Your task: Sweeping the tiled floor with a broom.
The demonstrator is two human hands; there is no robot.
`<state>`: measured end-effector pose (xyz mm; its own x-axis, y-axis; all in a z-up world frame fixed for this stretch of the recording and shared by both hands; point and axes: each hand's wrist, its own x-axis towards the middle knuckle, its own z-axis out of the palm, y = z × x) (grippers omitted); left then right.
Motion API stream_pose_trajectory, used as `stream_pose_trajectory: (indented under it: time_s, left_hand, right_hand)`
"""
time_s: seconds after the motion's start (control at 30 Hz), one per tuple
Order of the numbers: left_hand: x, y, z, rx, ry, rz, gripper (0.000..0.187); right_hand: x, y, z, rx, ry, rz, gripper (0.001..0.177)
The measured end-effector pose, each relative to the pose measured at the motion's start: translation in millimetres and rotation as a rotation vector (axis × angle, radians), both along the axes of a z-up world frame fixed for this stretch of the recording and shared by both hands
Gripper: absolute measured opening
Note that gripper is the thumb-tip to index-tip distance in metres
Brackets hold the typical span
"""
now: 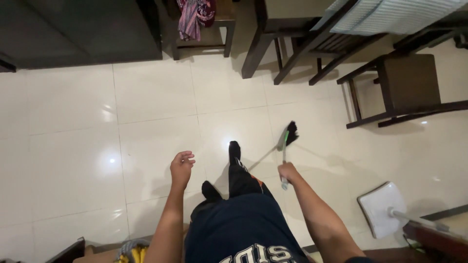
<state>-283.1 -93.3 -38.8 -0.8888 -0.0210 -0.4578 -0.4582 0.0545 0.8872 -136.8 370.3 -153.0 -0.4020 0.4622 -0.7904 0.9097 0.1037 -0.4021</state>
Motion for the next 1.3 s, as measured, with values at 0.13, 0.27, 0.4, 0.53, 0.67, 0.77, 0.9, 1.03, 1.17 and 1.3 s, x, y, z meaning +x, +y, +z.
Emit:
stream_pose_trajectory:
  time_s: [0.13,0.27,0.4,0.53,0.67,0.77,0.9,1.03,1.17,1.3]
  left_hand:
    - [-23,16,18,-0.057,-0.007,0.007,0.030]
    - [-45,27,13,-0.056,-0.017,0.030,0.029]
    - [-69,35,4,-0.086,-0.034,0.045,0.032]
    - [-93,53,19,-0.077,-0.011,0.061,0.030]
    - [-109,72,18,-0.085,-0.061,0.105,0.030]
    - [-115,86,7,-0.054,-0.073,0.132,0.030]
    - [-120,99,-7,-0.011,-0.035,0.127,0.028]
    - [-137,111,0,-0.018,-0.042,0.127,0.028]
    - [-151,115,6,-0.031,-0.028,0.149,0.028]
    - [-156,115,-2,-0.044,-0.008,0.168,0.028]
  right_hand:
    - [-96,-9,26,0.076,-0.012,0.160,0.025]
    - [-180,-21,38,0.132,-0.140,0.310,0.027]
    - [-238,-20,7,0.210,-0.248,0.661,0.039]
    - [-265,-50,47,0.212,-0.278,1.009,0.025]
    - [-265,-89,100,0.128,-0.300,1.186,0.025]
    - [-261,-113,121,0.072,-0.244,1.293,0.034]
    - [-245,-128,45,-0.058,0.019,1.427,0.044]
    - [-266,-131,65,-0.213,0.074,1.416,0.032]
    - [-285,-130,113,-0.380,-0.051,1.183,0.025]
    - [-296,-112,138,-0.383,-0.046,1.081,0.020]
